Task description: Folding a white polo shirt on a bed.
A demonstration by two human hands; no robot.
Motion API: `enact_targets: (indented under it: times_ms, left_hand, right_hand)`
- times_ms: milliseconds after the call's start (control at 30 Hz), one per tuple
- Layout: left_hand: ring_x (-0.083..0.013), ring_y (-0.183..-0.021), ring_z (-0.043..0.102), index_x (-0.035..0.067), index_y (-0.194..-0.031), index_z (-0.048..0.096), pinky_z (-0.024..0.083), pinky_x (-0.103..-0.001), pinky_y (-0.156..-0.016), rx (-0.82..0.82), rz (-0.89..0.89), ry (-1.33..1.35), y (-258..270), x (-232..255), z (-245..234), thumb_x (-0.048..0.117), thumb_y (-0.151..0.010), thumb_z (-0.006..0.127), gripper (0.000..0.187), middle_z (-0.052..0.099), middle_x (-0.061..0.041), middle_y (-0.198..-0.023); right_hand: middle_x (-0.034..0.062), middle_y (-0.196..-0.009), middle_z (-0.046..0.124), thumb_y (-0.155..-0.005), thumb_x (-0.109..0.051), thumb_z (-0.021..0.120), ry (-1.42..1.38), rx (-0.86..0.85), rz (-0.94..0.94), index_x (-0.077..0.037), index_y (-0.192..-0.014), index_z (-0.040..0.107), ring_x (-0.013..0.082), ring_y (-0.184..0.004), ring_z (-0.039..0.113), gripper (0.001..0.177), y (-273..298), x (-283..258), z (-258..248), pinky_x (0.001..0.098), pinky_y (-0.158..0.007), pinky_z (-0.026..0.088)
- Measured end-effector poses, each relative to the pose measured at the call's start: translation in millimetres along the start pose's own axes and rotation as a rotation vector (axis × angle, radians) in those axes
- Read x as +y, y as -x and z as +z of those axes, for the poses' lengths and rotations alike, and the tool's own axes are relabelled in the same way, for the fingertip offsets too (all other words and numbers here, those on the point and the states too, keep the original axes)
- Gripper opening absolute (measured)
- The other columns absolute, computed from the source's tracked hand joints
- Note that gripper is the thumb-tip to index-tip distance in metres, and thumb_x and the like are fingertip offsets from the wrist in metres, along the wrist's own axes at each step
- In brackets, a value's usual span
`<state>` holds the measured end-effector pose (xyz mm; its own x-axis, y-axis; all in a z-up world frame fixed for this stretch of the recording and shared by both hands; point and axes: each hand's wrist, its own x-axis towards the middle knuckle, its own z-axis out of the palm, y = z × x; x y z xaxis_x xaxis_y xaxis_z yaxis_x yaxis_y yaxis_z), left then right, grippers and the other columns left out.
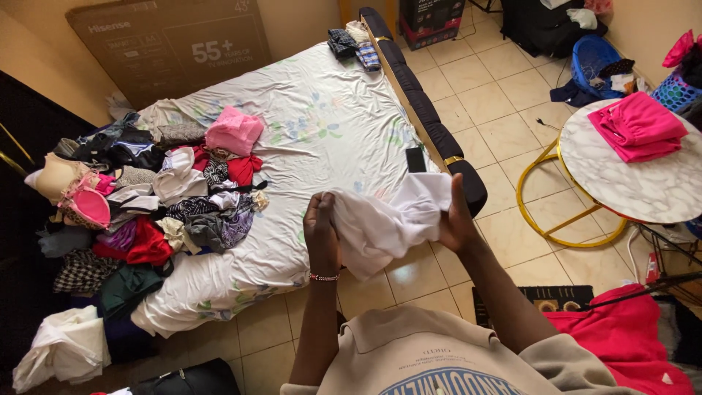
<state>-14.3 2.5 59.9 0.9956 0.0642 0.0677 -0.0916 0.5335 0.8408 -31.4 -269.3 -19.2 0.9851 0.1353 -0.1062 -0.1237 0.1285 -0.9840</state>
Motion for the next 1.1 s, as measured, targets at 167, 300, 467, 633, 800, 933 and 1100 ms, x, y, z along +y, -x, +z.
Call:
enact_targets:
  times_ms: [167, 300, 467, 633, 800, 933, 1100]
  left_hand:
    - [-0.0056, -0.087, 0.054, 0.006, -0.112, 0.065, 0.046, -0.022, -0.079, -0.237, -0.194, -0.263, 2, 13, 19, 0.02, -0.1, 0.064, 0.018, 0.061, 0.003, -0.094]
    - [-0.0085, -0.101, 0.063, 0.012, -0.126, 0.056, 0.055, -0.025, -0.09, -0.616, -0.353, -0.446, 16, 29, 55, 0.02, -0.091, 0.07, 0.038, 0.064, 0.002, -0.11]
    - [-0.0177, -0.094, 0.066, 0.004, -0.118, 0.064, 0.054, -0.033, -0.085, -0.742, -0.229, -0.794, 26, 29, 78, 0.018, -0.094, 0.072, 0.028, 0.068, -0.008, -0.105]
    - [-0.0241, -0.091, 0.073, 0.004, -0.115, 0.071, 0.057, -0.037, -0.081, -0.628, 0.01, -0.841, 14, 2, 63, 0.011, -0.097, 0.061, 0.021, 0.076, -0.013, -0.098]
    - [-0.0318, -0.074, 0.075, 0.007, -0.099, 0.071, 0.057, -0.044, -0.067, -0.329, 0.176, -1.218, -13, -26, 28, 0.008, -0.092, 0.064, 0.01, 0.077, -0.014, -0.084]
    - [-0.0351, -0.077, 0.073, 0.009, -0.109, 0.071, 0.056, -0.047, -0.067, -0.195, 0.08, -1.293, -25, -31, -6, 0.008, -0.089, 0.066, 0.021, 0.074, -0.019, -0.087]
    - [-0.0379, -0.091, 0.072, 0.008, -0.104, 0.072, 0.055, -0.05, -0.077, 0.082, 0.036, -1.372, -36, -42, -59, 0.013, -0.098, 0.064, 0.012, 0.075, -0.02, -0.095]
  right_hand:
    - [0.007, -0.102, 0.07, -0.103, -0.021, 0.07, -0.592, -0.019, 0.014, -0.003, -0.117, 0.064, 0.0153, -0.089, 0.068, 0.024, 17, -50, 16, 0.0316, -0.07, 0.054]
    - [0.0071, -0.094, 0.069, -0.104, -0.019, 0.07, -0.592, -0.061, -0.015, -0.003, -0.109, 0.063, 0.015, -0.082, 0.068, 0.019, 14, -80, 27, 0.0306, -0.068, 0.055]
    - [0.0098, -0.093, 0.07, -0.101, -0.018, 0.069, -0.405, -0.102, -0.063, 0.001, -0.106, 0.066, 0.0171, -0.084, 0.07, 0.02, 23, -100, 49, 0.0332, -0.076, 0.058]
    - [0.0125, -0.1, 0.072, -0.102, -0.02, 0.066, -0.438, -0.036, -0.1, 0.001, -0.11, 0.066, 0.0205, -0.091, 0.072, 0.023, 31, -118, 42, 0.0356, -0.08, 0.059]
    - [0.0215, -0.113, 0.072, -0.104, -0.018, 0.061, -0.447, 0.037, -0.29, 0.0, -0.116, 0.06, 0.0352, -0.109, 0.073, 0.022, 47, -154, 31, 0.0359, -0.079, 0.058]
    - [0.0205, -0.113, 0.072, -0.106, -0.018, 0.058, -0.531, 0.103, -0.357, 0.001, -0.118, 0.062, 0.0329, -0.111, 0.073, 0.022, 54, -166, 17, 0.0356, -0.083, 0.058]
    - [0.0167, -0.113, 0.072, -0.11, -0.018, 0.06, -0.566, 0.257, -0.517, -0.001, -0.121, 0.061, 0.0316, -0.109, 0.073, 0.02, 57, -171, 0, 0.0333, -0.079, 0.053]
